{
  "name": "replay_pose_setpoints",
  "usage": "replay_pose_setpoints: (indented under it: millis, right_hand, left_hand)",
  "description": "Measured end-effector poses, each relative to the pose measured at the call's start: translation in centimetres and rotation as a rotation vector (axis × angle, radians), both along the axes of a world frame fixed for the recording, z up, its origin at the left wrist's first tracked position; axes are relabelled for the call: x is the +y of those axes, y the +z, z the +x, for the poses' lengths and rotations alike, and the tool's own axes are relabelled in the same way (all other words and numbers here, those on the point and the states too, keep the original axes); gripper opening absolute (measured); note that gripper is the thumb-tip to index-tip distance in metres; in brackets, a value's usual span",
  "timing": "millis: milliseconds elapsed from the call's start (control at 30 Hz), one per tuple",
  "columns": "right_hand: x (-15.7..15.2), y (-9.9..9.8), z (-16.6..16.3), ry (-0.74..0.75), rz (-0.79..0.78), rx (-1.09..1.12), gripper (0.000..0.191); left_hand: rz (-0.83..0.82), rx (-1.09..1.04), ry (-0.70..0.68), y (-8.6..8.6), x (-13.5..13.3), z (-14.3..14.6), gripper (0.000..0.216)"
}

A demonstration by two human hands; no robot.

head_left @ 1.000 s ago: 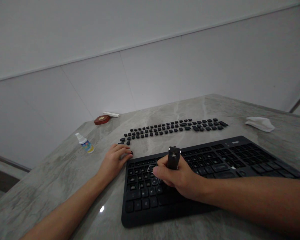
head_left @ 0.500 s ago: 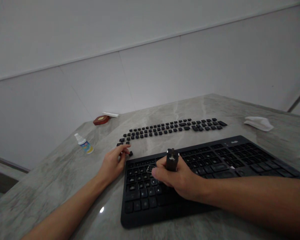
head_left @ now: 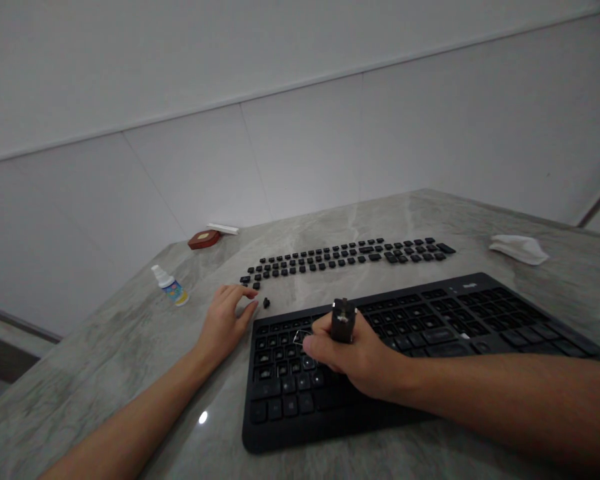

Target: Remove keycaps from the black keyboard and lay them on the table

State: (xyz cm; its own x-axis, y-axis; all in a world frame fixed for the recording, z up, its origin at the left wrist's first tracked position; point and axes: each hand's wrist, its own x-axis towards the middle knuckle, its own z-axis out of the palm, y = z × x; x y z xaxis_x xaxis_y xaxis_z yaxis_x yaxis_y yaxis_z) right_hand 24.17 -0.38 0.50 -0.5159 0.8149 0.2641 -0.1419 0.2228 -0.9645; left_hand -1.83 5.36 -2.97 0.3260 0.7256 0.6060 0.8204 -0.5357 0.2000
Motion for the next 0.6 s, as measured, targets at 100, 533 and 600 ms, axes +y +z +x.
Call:
replay_pose_setpoints:
  millis: [100, 533, 600]
  right_hand:
    - [0.0, 0.1, -0.3, -0.007, -0.005, -0.001, 0.041]
    - [0.1, 0.0, -0.4, 0.008, 0.041, -0.021, 0.041]
    - [0.1, 0.0, -0.4, 0.008, 0.036, -0.015, 0.041]
  left_hand:
    - [0.046, 0.008, -0.009, -0.1, 0.2, 0.0, 0.014]
    - [-0.004, 0.078, -0.258, 0.3, 3.6, 1.1, 0.021]
    - [0.035, 0.083, -0.274, 0.3, 4.2, 1.1, 0.020]
